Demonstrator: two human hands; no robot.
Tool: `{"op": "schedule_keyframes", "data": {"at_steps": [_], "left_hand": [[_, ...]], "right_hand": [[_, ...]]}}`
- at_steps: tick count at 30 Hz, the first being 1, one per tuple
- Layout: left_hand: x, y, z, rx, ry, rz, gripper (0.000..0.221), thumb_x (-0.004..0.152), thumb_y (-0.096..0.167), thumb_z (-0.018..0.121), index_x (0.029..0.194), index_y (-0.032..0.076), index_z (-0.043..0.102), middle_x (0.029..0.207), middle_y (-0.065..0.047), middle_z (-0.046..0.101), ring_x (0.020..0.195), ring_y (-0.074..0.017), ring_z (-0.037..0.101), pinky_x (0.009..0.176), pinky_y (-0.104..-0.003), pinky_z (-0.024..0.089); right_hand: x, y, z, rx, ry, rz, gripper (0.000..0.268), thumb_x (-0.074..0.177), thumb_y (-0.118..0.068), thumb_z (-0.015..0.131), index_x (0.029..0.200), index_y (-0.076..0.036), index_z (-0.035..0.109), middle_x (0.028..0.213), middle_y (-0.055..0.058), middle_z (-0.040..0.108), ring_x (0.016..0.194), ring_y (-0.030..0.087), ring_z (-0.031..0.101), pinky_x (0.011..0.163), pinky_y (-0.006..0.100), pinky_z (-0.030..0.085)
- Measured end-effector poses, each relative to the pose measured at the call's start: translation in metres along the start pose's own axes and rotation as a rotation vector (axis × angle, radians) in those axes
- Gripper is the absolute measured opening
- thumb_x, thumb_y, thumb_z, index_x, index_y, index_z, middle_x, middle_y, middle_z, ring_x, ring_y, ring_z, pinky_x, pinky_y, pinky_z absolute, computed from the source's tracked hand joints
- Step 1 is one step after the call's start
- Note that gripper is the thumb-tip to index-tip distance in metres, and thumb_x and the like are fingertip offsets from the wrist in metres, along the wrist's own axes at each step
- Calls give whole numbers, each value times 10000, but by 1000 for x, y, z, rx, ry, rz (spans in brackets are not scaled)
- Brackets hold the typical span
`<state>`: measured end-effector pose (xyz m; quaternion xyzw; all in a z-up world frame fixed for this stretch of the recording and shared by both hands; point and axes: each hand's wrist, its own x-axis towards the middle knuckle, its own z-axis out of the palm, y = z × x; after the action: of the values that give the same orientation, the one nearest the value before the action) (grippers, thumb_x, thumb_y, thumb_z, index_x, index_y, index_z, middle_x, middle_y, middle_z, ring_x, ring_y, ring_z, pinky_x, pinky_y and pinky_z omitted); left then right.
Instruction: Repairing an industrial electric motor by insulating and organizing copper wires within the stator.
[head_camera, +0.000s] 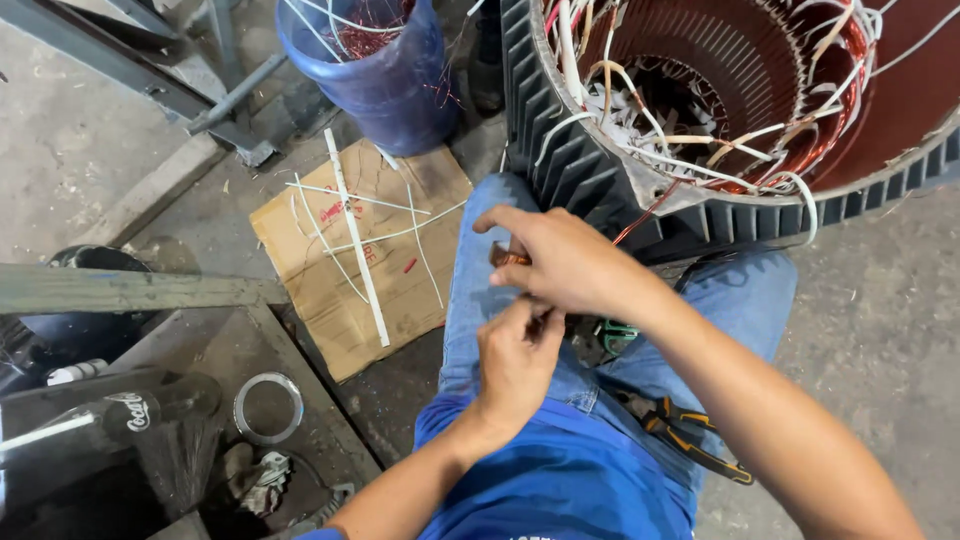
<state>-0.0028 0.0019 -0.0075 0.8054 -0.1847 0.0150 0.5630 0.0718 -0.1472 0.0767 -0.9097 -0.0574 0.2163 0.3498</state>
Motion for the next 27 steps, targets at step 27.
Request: {"op": "schedule_keyframes", "data": {"at_steps": [27], "left_hand": [[17, -17, 16, -393, -208, -517, 86, 909, 30, 818, 885, 7, 739, 588, 23, 568, 490, -50, 446, 451, -218, 356]], "right_hand": [[-137, 100, 172, 497, 511, -107, 248, 1000, -287, 631, 1042, -49, 690, 1287, 100, 818, 683, 206, 740, 650, 328, 572]]}}
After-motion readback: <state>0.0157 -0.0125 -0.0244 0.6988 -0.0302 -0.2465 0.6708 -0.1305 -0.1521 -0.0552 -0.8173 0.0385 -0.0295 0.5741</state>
